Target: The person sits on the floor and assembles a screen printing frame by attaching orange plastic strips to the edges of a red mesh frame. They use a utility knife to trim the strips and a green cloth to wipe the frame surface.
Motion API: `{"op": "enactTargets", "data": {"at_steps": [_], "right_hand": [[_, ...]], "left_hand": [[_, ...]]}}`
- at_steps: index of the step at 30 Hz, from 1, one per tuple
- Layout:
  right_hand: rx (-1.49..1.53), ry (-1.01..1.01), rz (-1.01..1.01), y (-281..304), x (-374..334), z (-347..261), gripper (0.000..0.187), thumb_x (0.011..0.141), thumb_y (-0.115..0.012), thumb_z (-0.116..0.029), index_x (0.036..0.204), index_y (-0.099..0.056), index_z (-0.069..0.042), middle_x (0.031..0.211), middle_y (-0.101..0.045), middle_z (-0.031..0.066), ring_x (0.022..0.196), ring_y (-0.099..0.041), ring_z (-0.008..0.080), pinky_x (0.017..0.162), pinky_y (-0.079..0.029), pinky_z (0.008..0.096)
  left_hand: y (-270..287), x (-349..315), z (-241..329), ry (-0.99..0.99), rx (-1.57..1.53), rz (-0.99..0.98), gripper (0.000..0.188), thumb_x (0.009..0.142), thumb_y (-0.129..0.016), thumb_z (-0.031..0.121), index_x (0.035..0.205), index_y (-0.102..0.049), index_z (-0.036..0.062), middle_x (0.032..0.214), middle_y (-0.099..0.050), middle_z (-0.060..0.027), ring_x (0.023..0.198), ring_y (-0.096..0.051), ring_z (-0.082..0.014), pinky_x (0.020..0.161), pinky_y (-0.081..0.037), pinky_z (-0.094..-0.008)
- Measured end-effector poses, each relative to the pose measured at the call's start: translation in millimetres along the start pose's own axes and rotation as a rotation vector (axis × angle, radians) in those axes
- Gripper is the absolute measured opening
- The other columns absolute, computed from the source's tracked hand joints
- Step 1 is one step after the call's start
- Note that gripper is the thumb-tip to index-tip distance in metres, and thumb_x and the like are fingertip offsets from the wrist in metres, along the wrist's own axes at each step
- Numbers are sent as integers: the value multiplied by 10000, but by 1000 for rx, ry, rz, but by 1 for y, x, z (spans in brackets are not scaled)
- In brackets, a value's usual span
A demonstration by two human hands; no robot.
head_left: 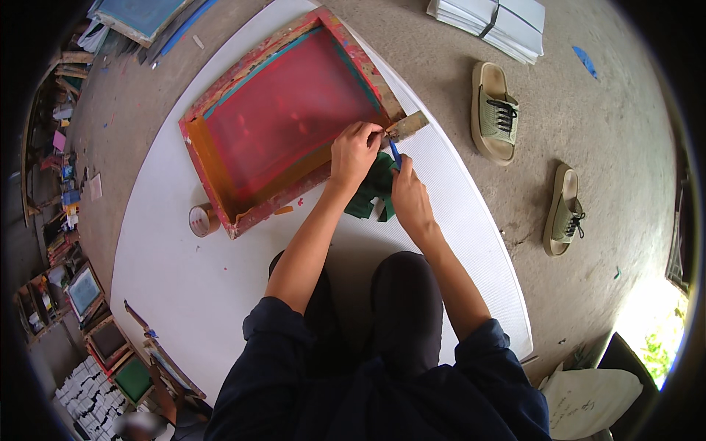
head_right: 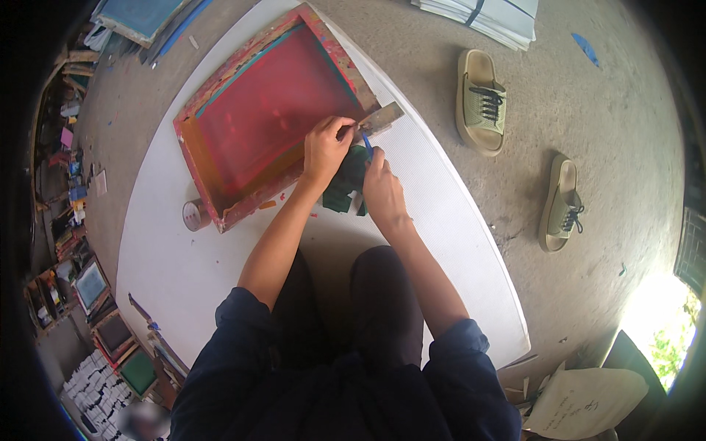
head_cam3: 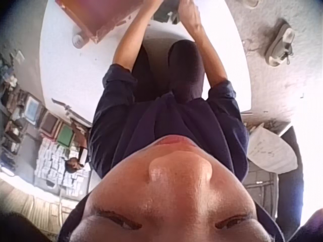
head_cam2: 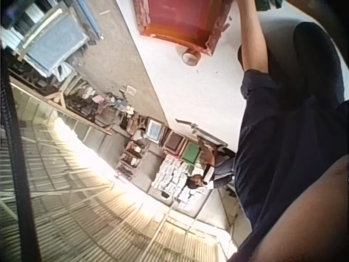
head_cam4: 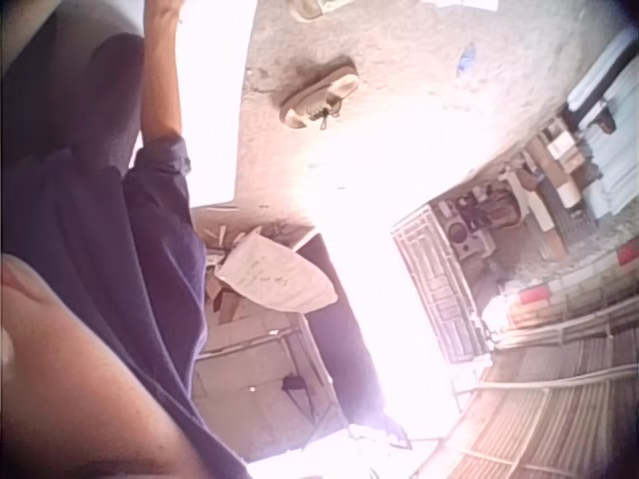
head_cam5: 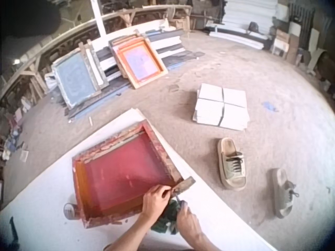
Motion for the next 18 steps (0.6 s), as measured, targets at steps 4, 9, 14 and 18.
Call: {"op": "enactTargets", "data": {"at_steps": [4,9,14,18], "right_hand": [[64,166,109,3,-5,-1,316,921,-424,-67,1197,-323,51,895,-567,298,738,-593,476,629,-504,528],[20,126,43,11,-10,3,322,922,-428,-60,1208,-327,47,888,-565,290,734,-599,462,607,-512,506],[-62,103,37,9,-10,5,272,939,-432,-103,1160,-355,36,854,-576,265,685,-609,437,537,-515,489],[-99,102,69,9,-13,3,258,949,-425,-128,1148,-365,26,834,-578,248,655,-614,418,502,-514,476]], "left_hand": [[-1,-1,-2,19,11,-29,88,750,-661,69,806,-593,64,773,-631,-68,737,-618,-269,642,-502,-374],[0,-1,-3,9,3,-17,99,743,-672,53,806,-596,58,774,-637,-83,723,-621,-288,621,-500,-379],[0,-1,0,2,16,-13,111,733,-678,44,809,-597,52,776,-640,-90,719,-624,-296,615,-502,-381],[-1,-1,-2,2,2,-10,112,731,-675,40,810,-596,51,770,-637,-92,716,-622,-298,613,-504,-382]]}}
Point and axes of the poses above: each hand's wrist, its own x-axis towards the middle knuckle, its own y-axis out of the back of the hand, z = x × y, the point moved 3 cm from there along x, towards the middle knuckle
